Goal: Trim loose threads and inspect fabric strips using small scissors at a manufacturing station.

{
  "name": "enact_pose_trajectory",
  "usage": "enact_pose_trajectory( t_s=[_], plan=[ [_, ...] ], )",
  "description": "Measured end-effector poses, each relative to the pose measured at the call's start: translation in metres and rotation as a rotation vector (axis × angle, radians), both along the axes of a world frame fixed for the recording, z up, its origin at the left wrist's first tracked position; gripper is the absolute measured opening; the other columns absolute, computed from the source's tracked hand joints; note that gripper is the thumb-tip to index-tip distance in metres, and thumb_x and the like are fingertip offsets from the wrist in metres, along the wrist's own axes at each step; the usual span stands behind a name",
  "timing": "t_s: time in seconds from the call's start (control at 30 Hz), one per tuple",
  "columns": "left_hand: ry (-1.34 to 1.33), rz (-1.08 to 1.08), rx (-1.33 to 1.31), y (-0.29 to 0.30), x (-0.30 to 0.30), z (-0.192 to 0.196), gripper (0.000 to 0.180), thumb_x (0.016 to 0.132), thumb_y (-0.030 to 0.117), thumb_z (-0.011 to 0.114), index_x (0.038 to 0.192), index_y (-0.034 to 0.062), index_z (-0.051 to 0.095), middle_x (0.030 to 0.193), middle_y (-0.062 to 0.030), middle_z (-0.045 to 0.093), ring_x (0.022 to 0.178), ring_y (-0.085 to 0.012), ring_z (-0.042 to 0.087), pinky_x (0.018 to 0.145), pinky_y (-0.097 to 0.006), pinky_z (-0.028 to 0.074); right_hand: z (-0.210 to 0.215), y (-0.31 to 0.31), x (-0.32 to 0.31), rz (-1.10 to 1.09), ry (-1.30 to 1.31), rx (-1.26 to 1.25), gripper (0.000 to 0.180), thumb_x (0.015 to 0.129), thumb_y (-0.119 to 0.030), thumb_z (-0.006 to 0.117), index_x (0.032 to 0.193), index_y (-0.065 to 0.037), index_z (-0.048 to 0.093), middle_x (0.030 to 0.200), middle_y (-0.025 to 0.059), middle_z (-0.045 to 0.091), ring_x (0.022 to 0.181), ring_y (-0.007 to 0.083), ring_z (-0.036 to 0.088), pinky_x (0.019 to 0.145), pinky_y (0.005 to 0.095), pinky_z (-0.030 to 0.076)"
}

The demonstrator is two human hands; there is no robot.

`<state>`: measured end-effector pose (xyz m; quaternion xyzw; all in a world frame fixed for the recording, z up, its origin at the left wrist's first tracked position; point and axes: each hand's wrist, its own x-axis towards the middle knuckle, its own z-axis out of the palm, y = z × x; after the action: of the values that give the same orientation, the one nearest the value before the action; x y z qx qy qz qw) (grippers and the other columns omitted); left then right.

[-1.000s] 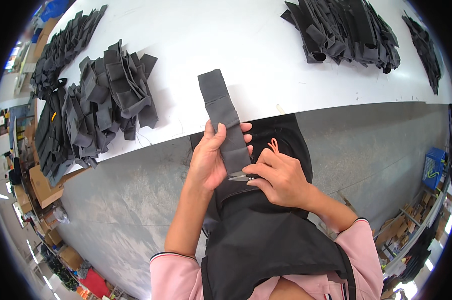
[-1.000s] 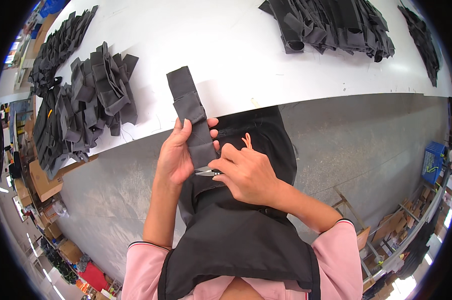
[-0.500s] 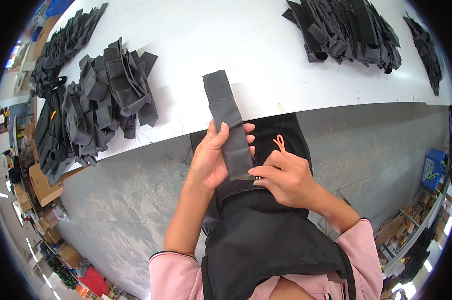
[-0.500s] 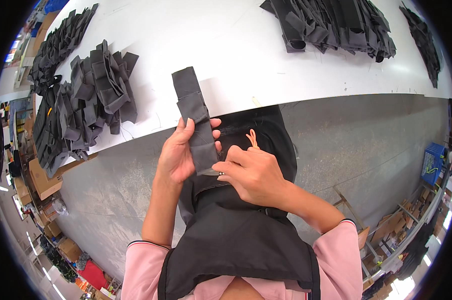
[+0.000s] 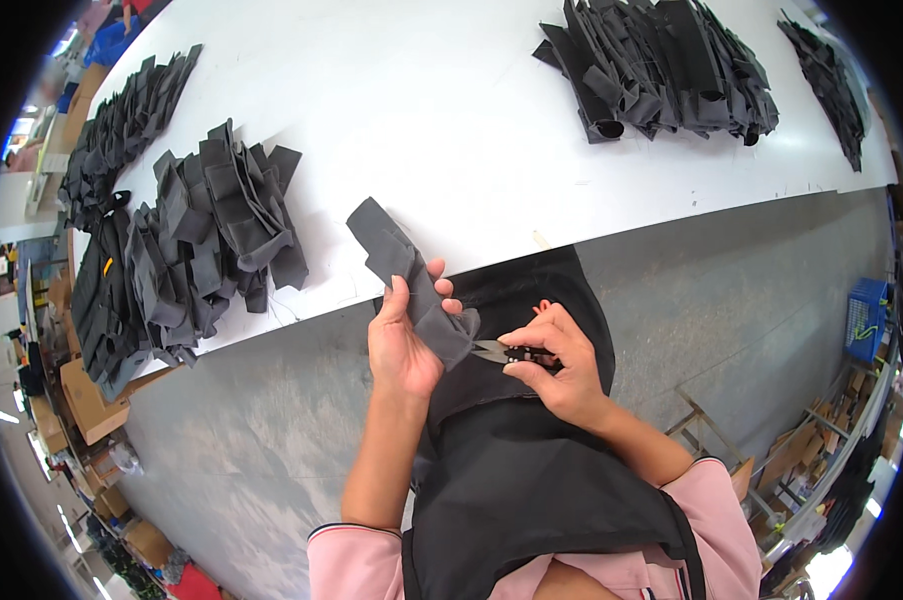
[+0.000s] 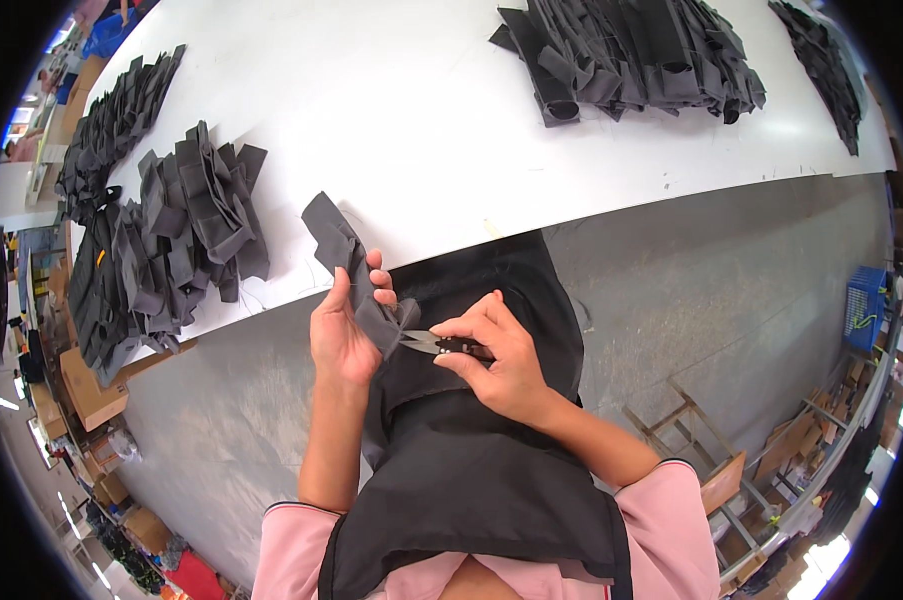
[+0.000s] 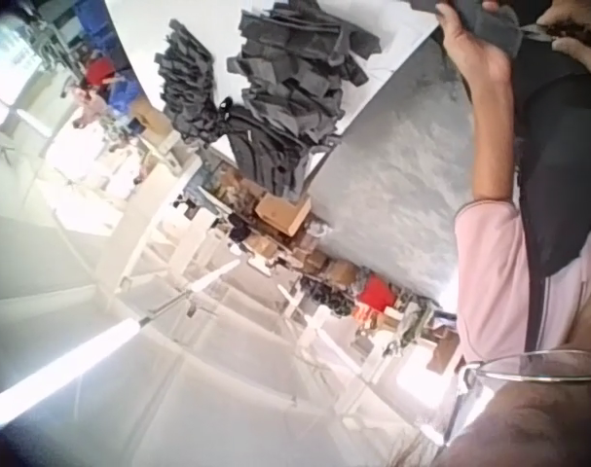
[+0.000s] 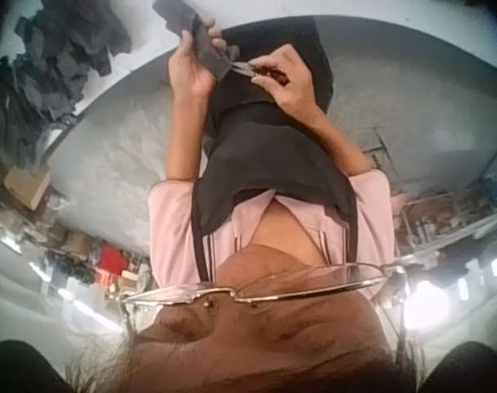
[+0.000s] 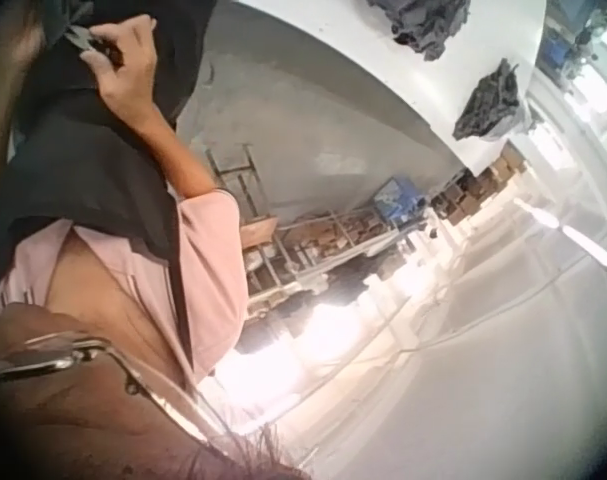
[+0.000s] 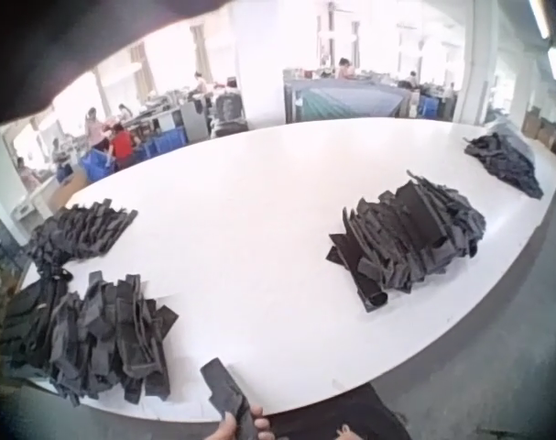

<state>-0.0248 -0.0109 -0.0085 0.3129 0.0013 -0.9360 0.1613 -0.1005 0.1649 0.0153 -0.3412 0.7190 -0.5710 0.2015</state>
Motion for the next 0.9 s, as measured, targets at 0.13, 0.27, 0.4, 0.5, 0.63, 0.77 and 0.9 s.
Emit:
enact_pose_trajectory(
  t_s=[0.13,0.27,0.4,0.5,0.63,0.77,0.9],
  plan=[
    [0.027,0.002,-0.005,0.004,-0.001,0.003,0.035,0.100,0.025,0.035,0.122,-0.0011,0.042,0.114,-0.0125,0.053,0.090,-0.0220,0.054,0.073,-0.033,0.052,-0.001,-0.003,0.003,-0.015,-0.078,-0.037,0.024,0.071,-0.002,0.073,0.094,-0.004,0.066,0.078,0.0029,0.048,0.068,0.0137,0.045,0.080,0.0292,0.036],
    [0.080,0.002,0.068,0.004,0.001,0.003,0.034,0.100,0.025,0.036,0.122,-0.0010,0.041,0.114,-0.0132,0.053,0.091,-0.0224,0.053,0.073,-0.033,0.052,-0.006,0.000,0.003,0.004,-0.025,-0.025,0.023,0.071,-0.003,0.073,0.094,-0.003,0.067,0.078,0.0027,0.048,0.070,0.0139,0.045,0.089,0.0310,0.040],
    [0.048,-0.018,0.029,0.005,0.003,0.000,0.032,0.100,0.026,0.037,0.121,0.0025,0.042,0.112,-0.0146,0.055,0.089,-0.0230,0.056,0.073,-0.035,0.053,-0.001,0.001,0.004,-0.006,-0.126,0.012,0.023,0.072,-0.005,0.073,0.094,-0.003,0.066,0.078,0.0027,0.047,0.069,0.0133,0.044,0.071,0.0265,0.042],
    [-0.034,-0.078,-0.257,0.012,-0.003,0.018,0.028,0.099,0.026,0.039,0.120,0.0080,0.043,0.114,-0.0159,0.057,0.092,-0.0247,0.060,0.077,-0.037,0.054,0.008,0.000,0.002,-0.084,-0.107,-0.046,0.031,0.071,-0.005,0.074,0.100,-0.004,0.064,0.078,0.0024,0.045,0.068,0.0129,0.044,0.060,0.0253,0.039],
    [-0.073,-0.245,-0.496,0.015,-0.011,0.032,0.025,0.098,0.022,0.042,0.121,0.0114,0.041,0.117,-0.0170,0.056,0.097,-0.0269,0.061,0.084,-0.042,0.053,0.008,-0.032,-0.015,0.104,0.023,0.120,0.042,0.062,0.005,0.072,0.100,-0.009,0.062,0.076,0.0051,0.043,0.064,0.0155,0.048,0.052,0.0264,0.040],
    [-0.136,-0.200,-0.455,0.004,-0.008,0.019,0.024,0.098,0.022,0.044,0.119,0.0107,0.040,0.118,-0.0167,0.056,0.093,-0.0250,0.062,0.075,-0.041,0.056,0.008,-0.021,-0.011,0.179,0.379,-0.043,0.024,0.058,0.004,0.064,0.078,-0.008,0.059,0.067,0.0041,0.045,0.053,0.0190,0.052,0.048,0.0315,0.041],
    [-0.179,-0.234,-0.388,0.001,-0.010,0.015,0.024,0.098,0.021,0.044,0.119,0.0106,0.040,0.116,-0.0154,0.059,0.090,-0.0231,0.062,0.070,-0.039,0.057,-0.013,-0.013,0.005,0.292,0.733,-0.040,0.016,0.063,-0.006,0.061,0.080,-0.007,0.060,0.068,0.0032,0.045,0.050,0.0164,0.047,0.046,0.0288,0.038]
  ],
)
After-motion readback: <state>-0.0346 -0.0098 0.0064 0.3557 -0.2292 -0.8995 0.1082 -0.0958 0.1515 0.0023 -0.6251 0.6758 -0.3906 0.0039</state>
